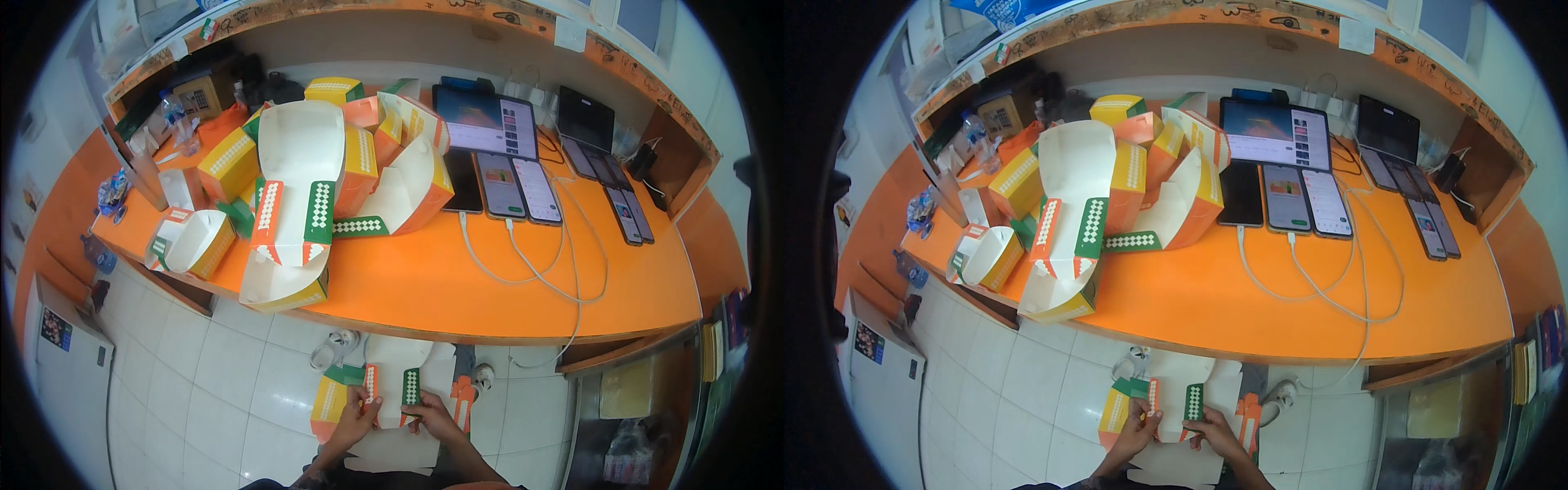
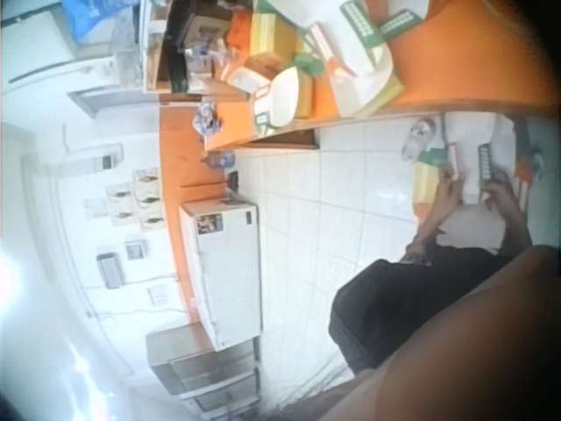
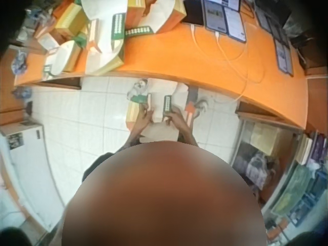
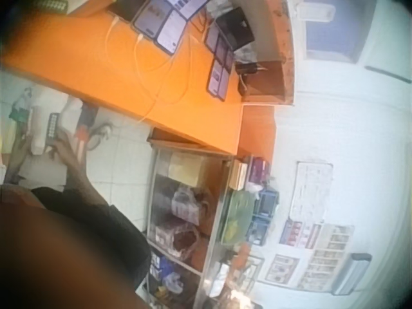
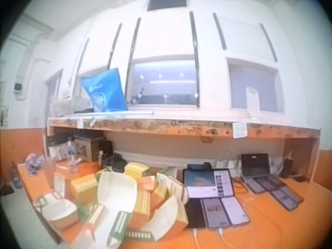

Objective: The person assembles flat-packed paper food containers by folding and interlocking the flaps. They handle multiple units one at a time, folding the sides and locking the tabs to form rectangular boxes, then placing the finished units on the counter.

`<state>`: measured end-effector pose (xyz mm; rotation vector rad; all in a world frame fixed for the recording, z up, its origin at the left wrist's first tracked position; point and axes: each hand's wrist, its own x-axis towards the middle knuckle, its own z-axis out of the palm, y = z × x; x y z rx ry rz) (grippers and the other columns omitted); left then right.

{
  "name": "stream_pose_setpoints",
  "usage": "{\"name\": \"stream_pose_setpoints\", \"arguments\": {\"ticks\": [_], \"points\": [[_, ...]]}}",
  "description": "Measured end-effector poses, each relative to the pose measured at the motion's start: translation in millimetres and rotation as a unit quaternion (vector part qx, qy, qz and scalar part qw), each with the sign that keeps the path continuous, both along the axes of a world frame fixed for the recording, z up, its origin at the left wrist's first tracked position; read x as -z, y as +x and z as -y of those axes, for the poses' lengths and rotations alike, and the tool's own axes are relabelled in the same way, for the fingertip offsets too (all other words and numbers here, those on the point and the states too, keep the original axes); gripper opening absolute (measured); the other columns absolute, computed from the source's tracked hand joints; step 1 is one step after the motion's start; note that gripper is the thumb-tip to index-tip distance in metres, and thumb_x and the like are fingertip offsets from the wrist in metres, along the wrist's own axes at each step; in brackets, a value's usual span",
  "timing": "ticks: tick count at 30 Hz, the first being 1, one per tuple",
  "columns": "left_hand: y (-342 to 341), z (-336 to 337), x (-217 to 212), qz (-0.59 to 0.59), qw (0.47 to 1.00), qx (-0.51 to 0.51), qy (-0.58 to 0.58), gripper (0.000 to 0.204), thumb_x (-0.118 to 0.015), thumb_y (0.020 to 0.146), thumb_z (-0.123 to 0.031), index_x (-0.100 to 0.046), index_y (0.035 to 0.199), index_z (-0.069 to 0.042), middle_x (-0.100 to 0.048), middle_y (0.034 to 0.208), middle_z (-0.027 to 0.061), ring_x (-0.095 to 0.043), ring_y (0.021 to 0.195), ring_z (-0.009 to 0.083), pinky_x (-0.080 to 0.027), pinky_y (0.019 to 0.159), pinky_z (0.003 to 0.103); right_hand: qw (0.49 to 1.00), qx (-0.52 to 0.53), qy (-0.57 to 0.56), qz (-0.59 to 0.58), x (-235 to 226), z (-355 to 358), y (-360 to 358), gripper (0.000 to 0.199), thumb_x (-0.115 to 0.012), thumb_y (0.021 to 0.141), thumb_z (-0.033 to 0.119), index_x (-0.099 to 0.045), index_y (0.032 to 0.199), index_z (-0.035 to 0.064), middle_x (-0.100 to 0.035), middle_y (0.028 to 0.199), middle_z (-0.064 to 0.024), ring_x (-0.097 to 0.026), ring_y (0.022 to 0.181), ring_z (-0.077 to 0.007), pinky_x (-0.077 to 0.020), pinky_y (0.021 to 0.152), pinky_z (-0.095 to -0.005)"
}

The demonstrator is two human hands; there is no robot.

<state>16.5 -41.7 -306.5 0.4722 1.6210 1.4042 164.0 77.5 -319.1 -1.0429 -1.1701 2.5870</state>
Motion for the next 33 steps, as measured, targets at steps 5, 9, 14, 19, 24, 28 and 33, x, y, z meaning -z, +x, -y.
{"name": "stream_pose_setpoints", "arguments": {"ticks": [5,9,14,19,24,28,33], "points": [[-1,-9,3,-0.155,0.985,0.067,0.024,0.012,-0.06,0.088,-0.011,-0.05,0.09,-0.004,-0.056,0.089,0.0061,-0.053,0.083,0.0129,-0.044,0.08,0.029,1.0,-0.004,0.008,-0.001,-1,-1,-3,0.023,-0.063,0.084,0.008,-0.051,0.103,0.0042,-0.055,0.078,-0.0037,-0.056,0.049,-0.0148,-0.0448,0.042,-0.0251],[-6,-16,-3,-0.124,0.989,0.071,0.025,0.027,-0.062,0.088,-0.014,-0.053,0.112,-0.005,-0.058,0.101,0.0062,-0.052,0.076,0.009,-0.045,0.071,0.025,0.996,0.093,0.011,-0.008,0,-1,-8,0.043,-0.064,0.083,0.007,-0.038,0.118,0.0057,-0.057,0.082,-0.008,-0.057,0.05,-0.0179,-0.047,0.044,-0.0272],[-16,-9,-18,-0.063,0.99,0.122,-0.006,0.046,-0.062,0.088,-0.017,-0.047,0.131,-0.01,-0.058,0.112,0.0043,-0.052,0.066,0.0056,-0.045,0.061,0.021,0.982,0.18,0.051,-0.021,8,10,-10,0.059,-0.064,0.084,0.006,-0.026,0.129,0.0057,-0.058,0.084,-0.0127,-0.059,0.053,-0.0207,-0.0498,0.044,-0.0298],[-21,-6,-27,-0.008,0.98,0.198,-0.03,0.059,-0.066,0.086,-0.016,-0.038,0.138,-0.013,-0.05,0.128,0.0067,-0.052,0.067,0.0074,-0.045,0.064,0.022,0.988,0.139,0.06,-0.005,21,10,-9,0.045,-0.065,0.084,0.004,-0.044,0.123,0.0027,-0.06,0.087,-0.0086,-0.06,0.066,-0.0155,-0.0523,0.051,-0.0287],[-29,-6,-32,0.015,0.971,0.236,-0.014,0.072,-0.068,0.082,-0.012,-0.03,0.143,-0.013,-0.033,0.144,0.0118,-0.053,0.075,0.0094,-0.046,0.073,0.025,0.982,0.07,0.15,-0.089,17,11,-2,0.052,-0.067,0.081,0.0,-0.046,0.128,0.003,-0.059,0.101,-0.0057,-0.058,0.084,-0.0116,-0.0512,0.072,-0.0251],[-33,-6,-32,0.035,0.97,0.24,0.007,0.071,-0.067,0.082,-0.01,-0.03,0.142,-0.012,-0.032,0.146,0.012,-0.058,0.091,0.0139,-0.045,0.083,0.027,0.983,0.064,0.115,-0.126,7,11,-2,0.062,-0.067,0.078,-0.006,-0.041,0.134,0.0031,-0.057,0.11,-0.0062,-0.057,0.091,-0.0118,-0.0491,0.08,-0.0247],[-24,-11,-27,-0.182,0.959,0.214,0.034,0.064,-0.067,0.081,-0.008,-0.039,0.138,-0.011,-0.048,0.132,0.0165,-0.058,0.105,0.0205,-0.045,0.088,0.03,0.977,0.1,0.159,-0.1,6,13,-7,0.062,-0.065,0.079,-0.008,-0.039,0.135,0.0029,-0.057,0.117,-0.0101,-0.058,0.096,-0.0129,-0.0492,0.082,-0.0252]]}}
